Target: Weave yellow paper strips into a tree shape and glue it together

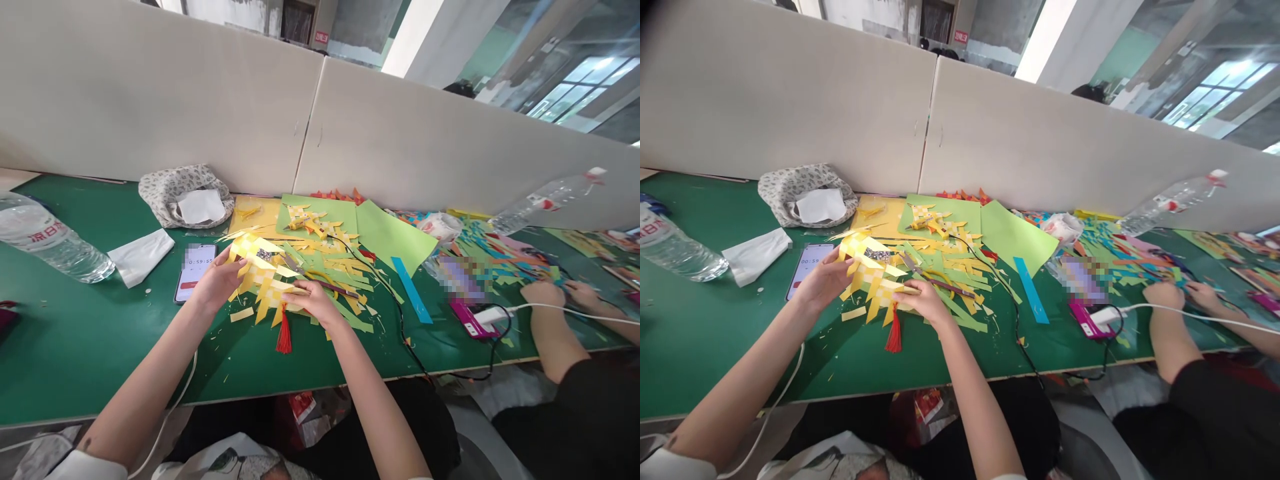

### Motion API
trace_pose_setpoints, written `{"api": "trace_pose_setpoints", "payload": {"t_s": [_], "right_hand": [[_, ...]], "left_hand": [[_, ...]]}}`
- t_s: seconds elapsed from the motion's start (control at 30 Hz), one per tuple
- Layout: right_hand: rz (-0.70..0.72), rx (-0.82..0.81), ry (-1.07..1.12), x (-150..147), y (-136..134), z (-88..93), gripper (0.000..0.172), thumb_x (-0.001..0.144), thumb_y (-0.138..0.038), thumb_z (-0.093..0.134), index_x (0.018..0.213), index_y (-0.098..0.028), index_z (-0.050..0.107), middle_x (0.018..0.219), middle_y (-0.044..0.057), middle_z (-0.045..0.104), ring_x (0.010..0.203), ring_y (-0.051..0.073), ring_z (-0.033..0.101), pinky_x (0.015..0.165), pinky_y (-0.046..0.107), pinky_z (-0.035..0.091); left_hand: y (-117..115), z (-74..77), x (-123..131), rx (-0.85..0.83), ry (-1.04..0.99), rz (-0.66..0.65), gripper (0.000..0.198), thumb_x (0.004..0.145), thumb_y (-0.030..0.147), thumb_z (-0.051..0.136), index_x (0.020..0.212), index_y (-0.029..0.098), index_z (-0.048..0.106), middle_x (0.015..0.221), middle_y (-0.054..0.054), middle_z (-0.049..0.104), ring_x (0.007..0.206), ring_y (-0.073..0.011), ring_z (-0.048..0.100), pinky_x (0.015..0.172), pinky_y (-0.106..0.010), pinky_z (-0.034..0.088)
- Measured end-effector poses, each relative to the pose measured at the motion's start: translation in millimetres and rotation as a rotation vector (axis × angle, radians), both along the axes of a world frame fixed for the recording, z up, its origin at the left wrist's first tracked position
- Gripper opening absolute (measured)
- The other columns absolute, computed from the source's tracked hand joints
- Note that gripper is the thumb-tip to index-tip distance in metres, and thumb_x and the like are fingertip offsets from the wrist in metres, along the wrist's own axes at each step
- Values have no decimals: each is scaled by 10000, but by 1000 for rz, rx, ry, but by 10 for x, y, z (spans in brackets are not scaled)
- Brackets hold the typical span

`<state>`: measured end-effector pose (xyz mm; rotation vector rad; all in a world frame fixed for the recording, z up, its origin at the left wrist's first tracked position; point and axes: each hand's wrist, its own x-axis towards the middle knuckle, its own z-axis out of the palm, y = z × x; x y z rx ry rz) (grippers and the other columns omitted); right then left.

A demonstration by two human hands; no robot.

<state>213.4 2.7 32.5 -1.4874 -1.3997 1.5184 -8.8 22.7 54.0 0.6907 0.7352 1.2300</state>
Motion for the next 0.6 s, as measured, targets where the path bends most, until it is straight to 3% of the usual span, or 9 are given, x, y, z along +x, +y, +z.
{"api": "trace_pose_setpoints", "payload": {"t_s": [0.13, 0.3, 0.43, 0.6], "right_hand": [[-38, -6, 44, 155, 28, 43, 416, 578, -415, 785, 916, -198, 677, 924, 38, 698, 902, 221, 651, 874, 412, 499], [-110, 17, 98, 301, 103, 186, 312, 581, -384, 784, 779, -166, 677, 870, 48, 693, 850, 189, 648, 775, 347, 549], [-107, 48, 66, 421, 212, 320, 313, 613, -379, 767, 807, -156, 666, 918, 52, 671, 843, 166, 639, 742, 308, 560], [-128, 49, 13, 550, 389, 400, 315, 627, -368, 760, 841, -159, 659, 941, 56, 663, 824, 159, 642, 685, 274, 569]], "left_hand": [[-46, 62, -96, 9, 14, -21, 530, 672, 115, 670, 1165, 288, 588, 1098, 1, 634, 900, -117, 610, 731, -191, 506], [-69, 123, -172, 33, 26, -41, 651, 660, 108, 655, 1256, 332, 522, 1111, -4, 620, 932, -129, 587, 838, -253, 495], [-50, 122, -146, 120, -4, -57, 720, 684, 113, 649, 1315, 391, 441, 1398, 14, 430, 1081, -171, 538, 966, -358, 452], [22, 123, -69, 225, 55, -36, 621, 748, 176, 624, 1309, 382, 454, 1518, 65, 239, 1326, -237, 327, 1017, -341, 414]]}}
